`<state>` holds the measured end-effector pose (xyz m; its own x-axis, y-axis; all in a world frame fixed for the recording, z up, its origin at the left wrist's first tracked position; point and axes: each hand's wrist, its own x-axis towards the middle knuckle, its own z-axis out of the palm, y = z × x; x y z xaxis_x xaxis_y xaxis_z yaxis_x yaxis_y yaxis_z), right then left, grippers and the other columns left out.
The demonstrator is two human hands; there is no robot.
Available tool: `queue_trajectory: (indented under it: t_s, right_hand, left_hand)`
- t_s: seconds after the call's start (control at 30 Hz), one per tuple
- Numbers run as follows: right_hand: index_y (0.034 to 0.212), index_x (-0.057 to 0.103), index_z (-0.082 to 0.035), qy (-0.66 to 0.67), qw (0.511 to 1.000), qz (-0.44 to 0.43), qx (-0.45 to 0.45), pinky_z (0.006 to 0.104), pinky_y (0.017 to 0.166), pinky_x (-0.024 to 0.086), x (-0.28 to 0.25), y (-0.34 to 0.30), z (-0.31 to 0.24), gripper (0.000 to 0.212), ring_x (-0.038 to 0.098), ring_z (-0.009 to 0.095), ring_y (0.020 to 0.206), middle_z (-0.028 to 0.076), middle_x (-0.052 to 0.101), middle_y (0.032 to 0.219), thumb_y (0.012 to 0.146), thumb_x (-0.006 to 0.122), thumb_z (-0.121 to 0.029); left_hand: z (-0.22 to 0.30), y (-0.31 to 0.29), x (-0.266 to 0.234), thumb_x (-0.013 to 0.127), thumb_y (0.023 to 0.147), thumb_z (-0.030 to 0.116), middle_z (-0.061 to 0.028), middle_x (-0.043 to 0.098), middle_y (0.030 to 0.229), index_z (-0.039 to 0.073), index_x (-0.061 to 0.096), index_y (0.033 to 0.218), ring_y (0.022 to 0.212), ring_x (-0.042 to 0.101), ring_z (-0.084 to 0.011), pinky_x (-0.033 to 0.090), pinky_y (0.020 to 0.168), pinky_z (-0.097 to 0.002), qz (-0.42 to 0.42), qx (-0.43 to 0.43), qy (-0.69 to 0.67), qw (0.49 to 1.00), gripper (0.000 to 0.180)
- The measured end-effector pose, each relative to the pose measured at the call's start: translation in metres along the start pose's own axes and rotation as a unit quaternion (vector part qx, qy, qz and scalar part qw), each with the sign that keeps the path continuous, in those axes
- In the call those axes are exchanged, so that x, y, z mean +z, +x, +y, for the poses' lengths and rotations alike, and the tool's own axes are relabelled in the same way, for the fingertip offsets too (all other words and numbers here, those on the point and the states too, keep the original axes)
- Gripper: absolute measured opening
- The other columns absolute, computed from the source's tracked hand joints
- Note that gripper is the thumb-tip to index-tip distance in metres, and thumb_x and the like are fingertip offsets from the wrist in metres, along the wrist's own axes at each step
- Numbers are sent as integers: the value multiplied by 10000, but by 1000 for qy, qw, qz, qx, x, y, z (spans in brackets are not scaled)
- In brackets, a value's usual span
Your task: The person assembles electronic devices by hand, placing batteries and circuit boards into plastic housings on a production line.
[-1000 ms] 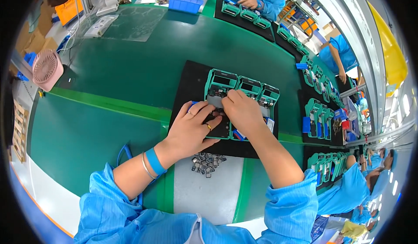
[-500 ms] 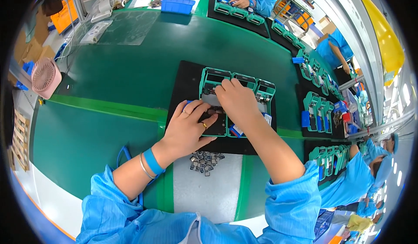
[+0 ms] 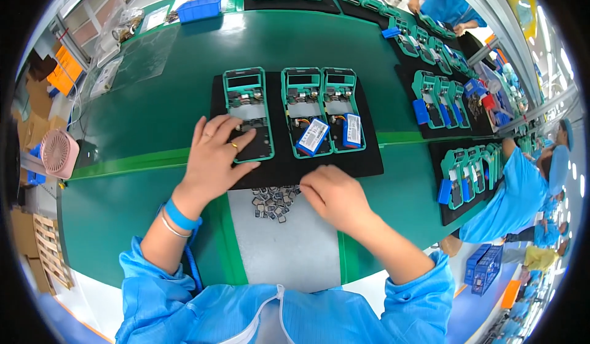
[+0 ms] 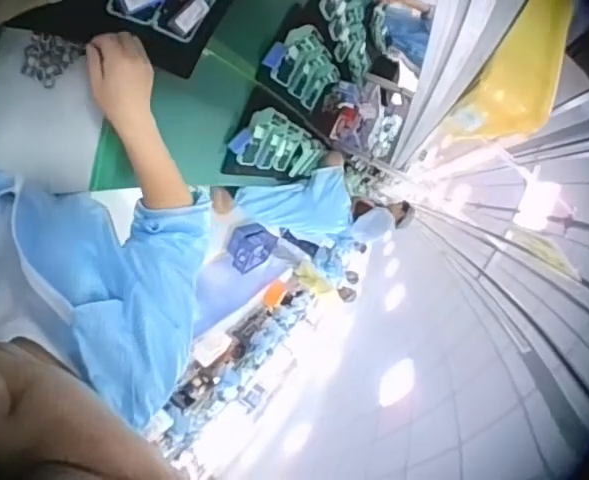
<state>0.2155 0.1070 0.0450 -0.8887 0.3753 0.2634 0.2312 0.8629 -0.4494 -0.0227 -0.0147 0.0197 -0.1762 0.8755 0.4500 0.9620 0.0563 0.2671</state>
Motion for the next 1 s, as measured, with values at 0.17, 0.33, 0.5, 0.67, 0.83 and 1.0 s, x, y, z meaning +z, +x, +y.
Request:
queue_trajectory:
  t_s: [0.17, 0.33, 0.5, 0.67, 0.83, 1.0]
  right_hand:
    - [933, 700, -68, -65, 993, 85, 40, 385, 709, 535, 33, -39, -5, 128, 631, 272, 839, 72, 632, 889, 815, 723, -109]
    - [909, 691, -55, -88, 988, 110, 58, 369, 696, 533, 47, -30, -14, 148, 624, 268, 808, 73, 622, 872, 782, 746, -107]
    - [857, 654, -70, -132, 985, 107, -2, 347, 656, 528, 45, -31, -3, 137, 602, 238, 770, 55, 582, 821, 741, 713, -112]
    - [818, 639, -70, -172, 982, 41, -71, 325, 607, 526, 33, -29, 4, 121, 611, 224, 770, 50, 586, 802, 701, 631, -98]
    - [752, 632, -58, -249, 964, -29, -87, 317, 571, 532, 30, -16, -3, 103, 630, 220, 690, 58, 603, 717, 663, 646, -108]
    - [702, 627, -66, -303, 947, -73, -74, 323, 557, 547, 34, -7, -14, 89, 653, 215, 649, 73, 631, 686, 640, 659, -122]
  left_hand:
    - [-6, 3, -15, 795, 764, 325, -99, 513, 1361, 145, 632, 1292, 1389, 373, -336, 249, 1160, -576, -96, 4, 20, 995, 581]
    - [30, 32, -4, 774, 782, 345, -174, 456, 1439, 109, 540, 1384, 1394, 361, -375, 259, 1159, -557, -59, 73, -32, 995, 687]
    - [68, 68, 35, 768, 801, 288, -224, 480, 1396, 129, 542, 1408, 1245, 497, -411, 409, 1045, -475, -5, 133, -108, 985, 667]
    - [65, 85, 52, 733, 817, 188, -162, 584, 1104, 110, 656, 1287, 977, 630, -351, 513, 864, -426, -139, 107, -106, 979, 483]
    - [53, 83, 46, 635, 830, 61, -155, 590, 1029, 31, 676, 1080, 918, 635, -326, 522, 799, -383, -14, 7, -285, 958, 256]
    - [28, 73, 48, 607, 844, 11, -180, 607, 1168, 20, 650, 1058, 975, 649, -346, 521, 839, -388, 72, -43, -207, 975, 218]
